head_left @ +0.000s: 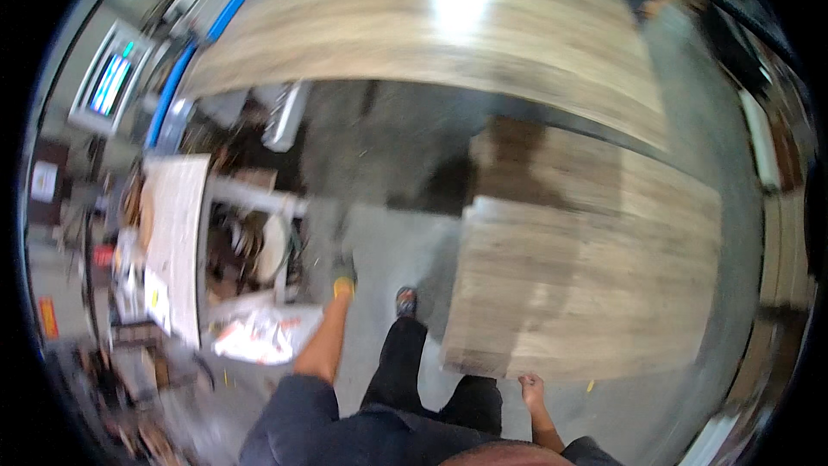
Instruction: The person repeatedly lifts large, light-colored wood panels from a stack on the floor and places them onto a conveyor belt. The person wears gloves and coordinates with another worker to position the panels.
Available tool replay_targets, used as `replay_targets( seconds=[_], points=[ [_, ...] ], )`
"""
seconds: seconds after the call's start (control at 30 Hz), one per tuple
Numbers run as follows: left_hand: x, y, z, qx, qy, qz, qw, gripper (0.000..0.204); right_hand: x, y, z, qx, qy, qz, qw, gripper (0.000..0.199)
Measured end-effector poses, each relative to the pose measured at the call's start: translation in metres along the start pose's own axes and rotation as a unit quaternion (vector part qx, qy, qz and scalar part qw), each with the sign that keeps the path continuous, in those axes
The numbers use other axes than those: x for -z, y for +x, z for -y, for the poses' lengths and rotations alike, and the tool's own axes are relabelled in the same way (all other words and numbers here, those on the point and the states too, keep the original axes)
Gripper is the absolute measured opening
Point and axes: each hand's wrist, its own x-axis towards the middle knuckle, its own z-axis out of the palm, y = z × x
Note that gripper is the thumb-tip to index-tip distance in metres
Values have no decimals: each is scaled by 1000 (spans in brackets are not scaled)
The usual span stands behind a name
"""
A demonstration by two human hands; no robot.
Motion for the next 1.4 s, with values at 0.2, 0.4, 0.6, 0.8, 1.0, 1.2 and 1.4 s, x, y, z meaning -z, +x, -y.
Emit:
replay_targets(
  seconds=[0.2,0.4,0.6,0.8,1.0,1.2,1.4],
  points=[
    [-161,-316,-139,-89,-148,229,958,63,16,18,-79,-119,109,-80,984,26],
    [-191,-412,-198,-44,-187,310,931,62,11,3,-153,-172,89,-15,981,31],
    [-151,-394,-292,76,139,292,943,70,32,-17,-276,-364,247,-69,895,27],
    [-303,-393,-229,108,-183,127,969,96,18,55,-296,-374,380,-64,844,79],
    [-323,-421,-238,35,-86,24,995,87,16,100,-348,-431,406,-210,778,83],
    [-324,-448,-223,95,-108,90,986,76,27,97,-396,-416,564,-161,695,77],
    [-366,-478,-181,311,-180,233,903,66,34,81,-438,-379,485,-191,765,61]
  ],
)
